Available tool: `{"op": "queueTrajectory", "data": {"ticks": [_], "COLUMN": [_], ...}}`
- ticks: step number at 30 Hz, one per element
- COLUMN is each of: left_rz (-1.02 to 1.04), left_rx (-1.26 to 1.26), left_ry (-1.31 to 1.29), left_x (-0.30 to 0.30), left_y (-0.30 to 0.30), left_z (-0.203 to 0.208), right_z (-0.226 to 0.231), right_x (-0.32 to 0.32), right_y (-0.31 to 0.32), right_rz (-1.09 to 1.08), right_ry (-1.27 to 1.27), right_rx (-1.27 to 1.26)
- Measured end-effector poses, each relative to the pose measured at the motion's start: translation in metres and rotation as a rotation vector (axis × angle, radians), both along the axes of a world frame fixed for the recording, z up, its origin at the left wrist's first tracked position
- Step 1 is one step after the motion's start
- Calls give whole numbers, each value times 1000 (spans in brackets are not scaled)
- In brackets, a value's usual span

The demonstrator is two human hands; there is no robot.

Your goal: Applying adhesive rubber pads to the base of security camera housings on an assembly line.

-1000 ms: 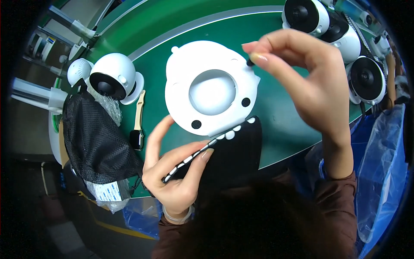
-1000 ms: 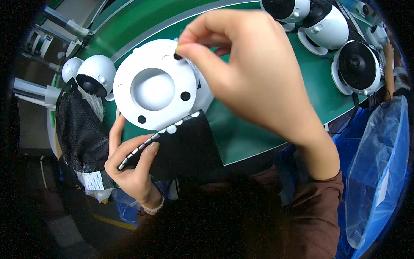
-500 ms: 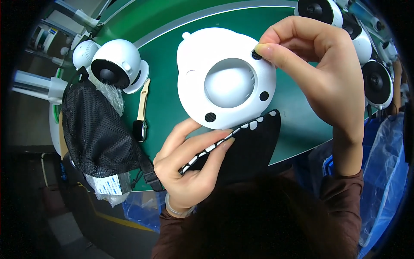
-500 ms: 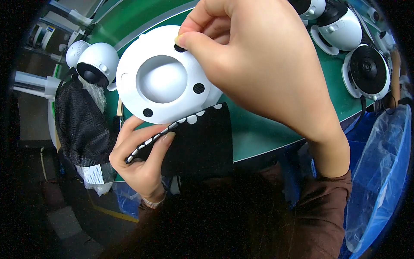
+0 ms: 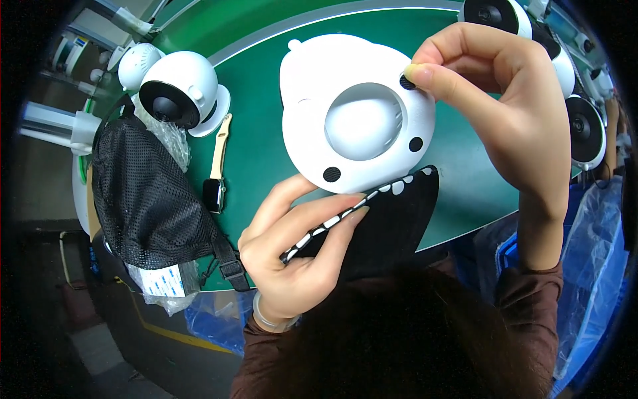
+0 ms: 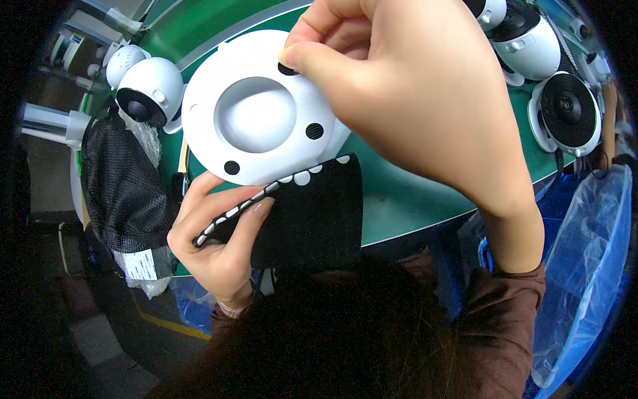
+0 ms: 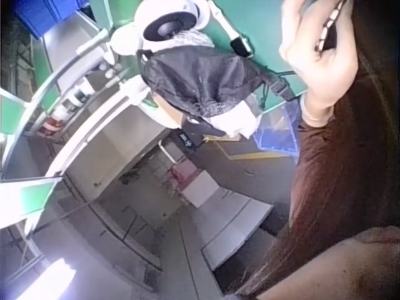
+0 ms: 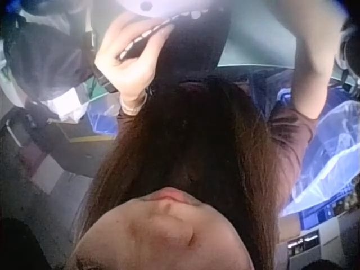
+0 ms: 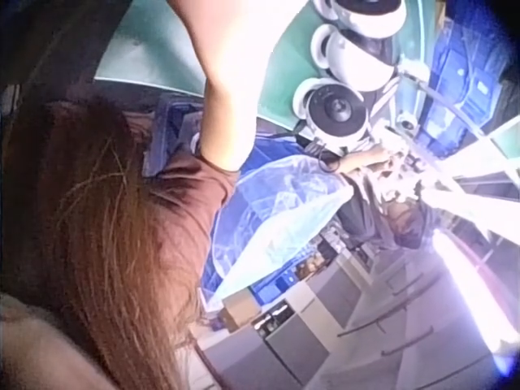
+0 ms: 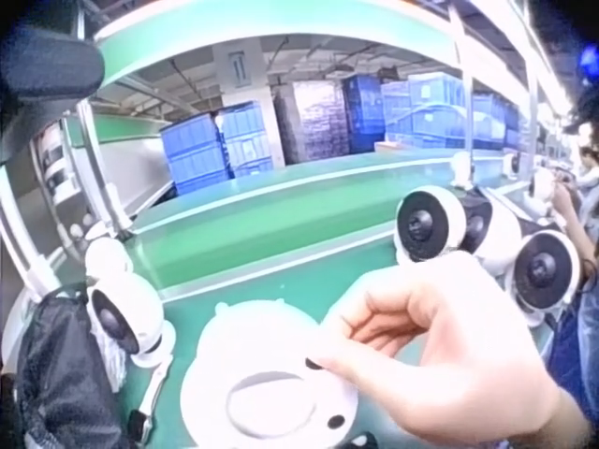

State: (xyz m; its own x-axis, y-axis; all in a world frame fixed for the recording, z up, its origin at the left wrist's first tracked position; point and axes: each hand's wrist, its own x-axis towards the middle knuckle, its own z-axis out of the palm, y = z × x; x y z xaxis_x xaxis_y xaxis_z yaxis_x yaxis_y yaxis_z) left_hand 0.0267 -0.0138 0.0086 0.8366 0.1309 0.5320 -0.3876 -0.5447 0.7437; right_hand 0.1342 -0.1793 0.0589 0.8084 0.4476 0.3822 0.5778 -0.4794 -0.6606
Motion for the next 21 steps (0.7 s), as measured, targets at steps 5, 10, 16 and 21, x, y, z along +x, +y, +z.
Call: {"op": "queueTrajectory", "data": {"ticks": [5, 10, 16, 21], "left_rz": [-3, -12, 60, -57], "left_rx": [-20, -21, -65, -137], "left_ry": [4, -13, 9, 179], "left_x": [-1, 1, -12, -33], "left_y": [1, 0, 5, 12], "left_z": [-1, 0, 0, 13], "right_z": [1, 2, -22, -29], "right_x": [-9, -2, -17, -57], "right_y": [8, -1, -11, -15], "right_rz": [-14, 6, -32, 222], "right_ry": [-160, 42, -54, -235], "right_rx": [-64, 47, 372, 139]}}
